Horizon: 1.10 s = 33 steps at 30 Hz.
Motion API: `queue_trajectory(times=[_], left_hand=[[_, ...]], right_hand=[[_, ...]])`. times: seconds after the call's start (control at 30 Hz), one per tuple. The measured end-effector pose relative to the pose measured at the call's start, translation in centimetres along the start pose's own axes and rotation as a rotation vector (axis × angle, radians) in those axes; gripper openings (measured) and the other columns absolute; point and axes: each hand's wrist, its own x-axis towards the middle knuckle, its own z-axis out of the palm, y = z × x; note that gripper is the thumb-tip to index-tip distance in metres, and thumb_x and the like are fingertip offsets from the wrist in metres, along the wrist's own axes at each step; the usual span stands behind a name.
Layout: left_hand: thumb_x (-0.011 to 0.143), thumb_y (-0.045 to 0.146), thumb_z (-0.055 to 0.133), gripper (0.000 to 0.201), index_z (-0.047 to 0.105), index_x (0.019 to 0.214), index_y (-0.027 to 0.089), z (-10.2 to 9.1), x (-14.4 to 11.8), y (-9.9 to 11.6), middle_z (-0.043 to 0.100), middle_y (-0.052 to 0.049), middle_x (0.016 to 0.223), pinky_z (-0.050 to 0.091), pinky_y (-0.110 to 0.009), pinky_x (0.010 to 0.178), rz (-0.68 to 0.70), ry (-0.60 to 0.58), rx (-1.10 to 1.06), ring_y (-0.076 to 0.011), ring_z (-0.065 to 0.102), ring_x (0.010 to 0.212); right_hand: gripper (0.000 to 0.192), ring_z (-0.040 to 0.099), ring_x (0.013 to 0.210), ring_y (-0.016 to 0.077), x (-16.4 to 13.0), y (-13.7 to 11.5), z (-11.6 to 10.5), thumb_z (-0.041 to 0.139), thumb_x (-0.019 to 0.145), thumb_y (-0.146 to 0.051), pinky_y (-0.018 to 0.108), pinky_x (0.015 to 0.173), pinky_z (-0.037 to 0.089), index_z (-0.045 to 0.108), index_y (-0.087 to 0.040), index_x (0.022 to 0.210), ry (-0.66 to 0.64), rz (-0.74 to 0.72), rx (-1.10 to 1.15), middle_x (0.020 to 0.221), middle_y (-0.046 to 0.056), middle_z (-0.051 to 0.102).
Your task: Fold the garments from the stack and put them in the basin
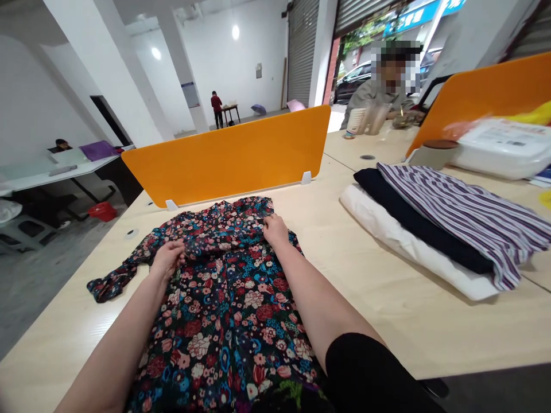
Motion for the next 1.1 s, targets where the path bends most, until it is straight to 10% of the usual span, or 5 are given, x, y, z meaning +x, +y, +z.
queue_trajectory(times=[0.23, 0.43, 0.8, 1.1], left_hand=[[0.083, 0.030, 0.055, 0.022, 0.062, 0.101, 0.019, -2.4, -0.2, 0.0, 0.060, -0.013, 0.106, 0.049, -0.037, 0.077, 0.258, 0.138, 0.832, -0.0274, 0.064, 0.092], [0.089, 0.031, 0.050, 0.018, 0.064, 0.096, 0.023, 0.7, 1.5, 0.4, 0.056, -0.010, 0.111, 0.048, -0.029, 0.077, 0.505, -0.105, 1.186, -0.0238, 0.061, 0.098], [0.087, 0.022, 0.050, 0.022, 0.057, 0.108, 0.019, 1.1, 3.3, 0.6, 0.055, -0.014, 0.118, 0.045, -0.034, 0.087, 0.478, 0.156, 0.857, -0.0260, 0.058, 0.104], [0.072, 0.055, 0.063, 0.041, 0.049, 0.051, 0.022, 0.1, -0.2, -1.9, 0.054, -0.005, 0.058, 0.046, -0.037, 0.074, 0.187, 0.124, 0.709, -0.0280, 0.061, 0.070]], right_hand=[[0.021, 0.050, 0.094, 0.0221, 0.0, -0.2, 0.1, 0.047, 0.082, -0.011, 0.030, 0.081, 0.041, 0.067, -0.018, 0.083, -0.005, 0.008, 0.004, 0.096, 0.009, 0.059], [0.021, 0.051, 0.094, 0.0222, 0.1, 0.0, 0.1, 0.048, 0.082, -0.011, 0.031, 0.082, 0.041, 0.068, -0.019, 0.084, -0.012, 0.000, 0.013, 0.095, 0.009, 0.059], [0.021, 0.051, 0.095, 0.0225, 0.1, 0.0, 0.0, 0.048, 0.082, -0.012, 0.031, 0.084, 0.041, 0.068, -0.018, 0.086, -0.031, -0.009, 0.032, 0.096, 0.009, 0.059], [0.021, 0.051, 0.095, 0.0233, 0.0, -0.1, 0.0, 0.047, 0.083, -0.012, 0.032, 0.084, 0.040, 0.067, -0.017, 0.087, -0.023, -0.032, 0.018, 0.097, 0.010, 0.060]])
